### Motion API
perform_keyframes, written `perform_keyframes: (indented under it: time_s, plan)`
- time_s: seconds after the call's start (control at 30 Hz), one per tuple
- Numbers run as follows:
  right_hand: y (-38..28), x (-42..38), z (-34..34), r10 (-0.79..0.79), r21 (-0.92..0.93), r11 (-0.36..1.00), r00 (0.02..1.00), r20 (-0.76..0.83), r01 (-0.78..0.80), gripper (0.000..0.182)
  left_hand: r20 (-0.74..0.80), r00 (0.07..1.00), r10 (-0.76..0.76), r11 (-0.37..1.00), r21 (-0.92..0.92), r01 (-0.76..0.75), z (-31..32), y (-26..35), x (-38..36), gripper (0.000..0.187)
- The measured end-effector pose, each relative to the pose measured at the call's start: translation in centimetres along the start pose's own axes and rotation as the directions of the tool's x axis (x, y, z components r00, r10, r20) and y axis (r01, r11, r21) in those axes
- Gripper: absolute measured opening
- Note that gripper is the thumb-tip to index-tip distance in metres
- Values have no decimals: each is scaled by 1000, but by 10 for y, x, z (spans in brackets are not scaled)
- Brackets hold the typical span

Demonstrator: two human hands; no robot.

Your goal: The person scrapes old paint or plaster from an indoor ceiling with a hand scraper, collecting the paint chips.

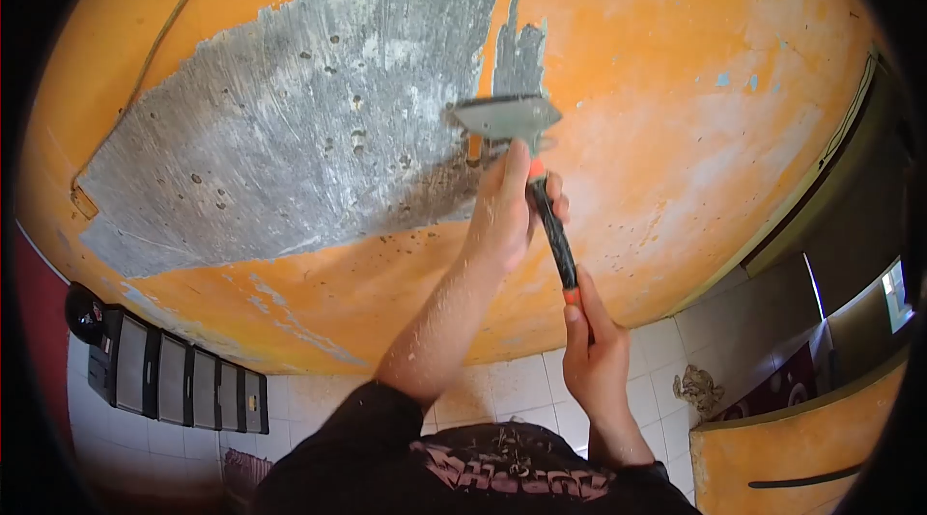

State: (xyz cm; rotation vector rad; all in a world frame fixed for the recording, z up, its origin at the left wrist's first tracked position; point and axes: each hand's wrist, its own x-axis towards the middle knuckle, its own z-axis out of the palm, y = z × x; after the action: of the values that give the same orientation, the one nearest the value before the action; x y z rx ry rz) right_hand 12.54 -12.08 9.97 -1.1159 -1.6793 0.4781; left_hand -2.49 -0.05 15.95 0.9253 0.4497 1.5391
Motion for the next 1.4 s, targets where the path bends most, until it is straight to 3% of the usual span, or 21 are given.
perform_keyframes:
  time_s: [0.2, 0.37, 0.43, 0.5, 0.57, 0.77, 0.87, 0.9, 1.0, 1.17, 1.27, 1.4]
  plan:
    - [-28, 28, -13, 99, 5, 995, 995, -16, -99, 40, 66, 991, 115, 993, -15, -115, 27, 23, 26, 50]
    - [-3, -1, -1, 39, 27, 999, 999, -14, -38, 40, 18, 1000, -11, 1000, -7, 11, -3, -7, -6, 48]
    - [-2, 7, -2, 6, 16, 1000, 1000, -26, -6, 40, 29, 999, 31, 999, 15, -31, 5, 4, 9, 46]
    - [-27, 31, -10, 83, 22, 996, 997, -4, -83, 40, -20, 997, 74, 997, 15, -74, 24, 22, 21, 47]
    - [-39, 37, -18, 119, 8, 993, 993, 5, -119, 40, 34, 996, 78, 997, -7, -77, 27, 28, 22, 43]
    - [12, 3, 6, -127, 37, 991, 989, -75, 130, 39, 32, 999, 13, 1000, -10, -12, -1, 1, -3, 46]
    - [-24, 39, -13, 33, 58, 998, 999, 2, -33, 39, 50, 995, 91, 996, 17, -92, 21, 33, 28, 51]
    - [-41, 48, -21, 84, 48, 995, 996, 42, -85, 41, 134, 982, 130, 989, 56, -139, 30, 47, 32, 50]
    - [-33, 38, -11, -18, 55, 998, 999, -37, 20, 42, 96, 992, 76, 997, -24, -74, 24, 41, 27, 43]
    - [-19, 23, -2, -75, 35, 996, 996, -53, 77, 39, 53, 998, 41, 999, 11, -42, 9, 25, 12, 55]
    - [-49, 51, -20, 80, 63, 995, 997, -12, -79, 39, 119, 981, 151, 982, 93, -163, 40, 57, 37, 57]
    - [-41, 38, -13, -17, 57, 998, 997, -74, 21, 39, 74, 993, 96, 993, 69, -101, 32, 45, 28, 54]
